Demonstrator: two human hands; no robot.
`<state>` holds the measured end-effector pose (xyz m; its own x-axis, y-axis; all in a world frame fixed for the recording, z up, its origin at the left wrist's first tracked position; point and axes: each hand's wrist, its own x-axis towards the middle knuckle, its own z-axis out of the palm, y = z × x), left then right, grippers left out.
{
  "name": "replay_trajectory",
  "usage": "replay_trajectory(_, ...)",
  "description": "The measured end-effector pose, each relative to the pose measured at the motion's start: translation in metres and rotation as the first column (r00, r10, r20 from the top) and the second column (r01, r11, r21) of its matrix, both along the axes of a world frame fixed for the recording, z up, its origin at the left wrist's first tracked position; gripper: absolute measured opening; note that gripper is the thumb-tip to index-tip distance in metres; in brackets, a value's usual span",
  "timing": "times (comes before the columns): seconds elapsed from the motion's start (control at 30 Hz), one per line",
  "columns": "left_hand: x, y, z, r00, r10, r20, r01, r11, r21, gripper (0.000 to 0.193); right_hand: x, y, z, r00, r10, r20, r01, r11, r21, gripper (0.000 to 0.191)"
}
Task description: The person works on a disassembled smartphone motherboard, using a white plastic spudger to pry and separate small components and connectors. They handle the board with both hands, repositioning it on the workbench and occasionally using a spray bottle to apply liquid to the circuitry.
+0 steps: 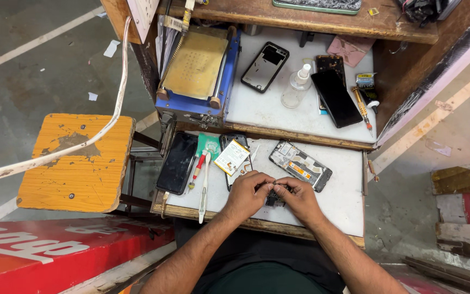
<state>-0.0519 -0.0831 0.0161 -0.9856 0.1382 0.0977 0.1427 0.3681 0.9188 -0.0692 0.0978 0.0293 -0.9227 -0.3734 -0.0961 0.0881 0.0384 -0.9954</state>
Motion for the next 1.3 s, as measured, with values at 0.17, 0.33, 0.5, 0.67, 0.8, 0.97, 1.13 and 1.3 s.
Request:
replay_trajectory(0.17, -0.003, -0.001, -0.006, 0.982, -0.075, 0.17, 0.051, 0.988, 0.143, 0.013, 0.002, 0.003, -0.002, 1.0, 0.0, 0.029, -0.001, 0.999, 0.047, 0.024)
replay_trajectory(0.33, -0.007, -0.002, -0.008, 0.942, -0.151, 0.3, 0.065, 0.958, 0.28, 0.014, 0.003, 0.005, -0.005, 0.999, -0.015, 0.05, 0.015, 1.0, 0.002, 0.024)
replay_trajectory(0.5, -0.004, 0.002, -0.001, 0.977, -0.093, 0.19, 0.047, 0.971, 0.233, 0.014, 0.002, 0.007, -0.014, 0.999, -0.028, 0.031, 0.03, 0.998, -0.058, 0.024)
replay_trajectory(0.67, 0.008, 0.011, 0.011, 0.985, 0.066, 0.157, -0.109, 0.953, 0.283, 0.014, 0.005, 0.01, -0.025, 0.996, -0.083, 0.016, 0.084, 0.994, -0.063, 0.024)
replay_trajectory(0.8, 0.016, 0.012, 0.019, 0.993, 0.11, 0.048, -0.117, 0.977, 0.176, 0.014, 0.008, 0.014, -0.031, 0.993, -0.084, 0.079, 0.095, 0.985, -0.146, 0.025)
replay_trajectory(0.97, 0.019, 0.011, 0.021, 0.994, 0.101, -0.049, -0.098, 0.993, 0.068, 0.015, 0.01, 0.016, -0.037, 0.995, -0.076, 0.06, 0.083, 0.99, -0.117, 0.026)
replay_trajectory(1.13, 0.019, 0.014, 0.02, 0.99, 0.1, -0.104, -0.098, 0.995, 0.026, 0.015, 0.011, 0.019, -0.044, 0.996, -0.08, 0.037, 0.083, 0.994, -0.067, 0.025)
replay_trajectory(1.3, 0.019, 0.016, 0.019, 0.987, 0.108, -0.119, -0.112, 0.993, -0.028, 0.015, 0.014, 0.02, -0.049, 0.996, -0.078, 0.041, 0.081, 0.994, -0.067, 0.026)
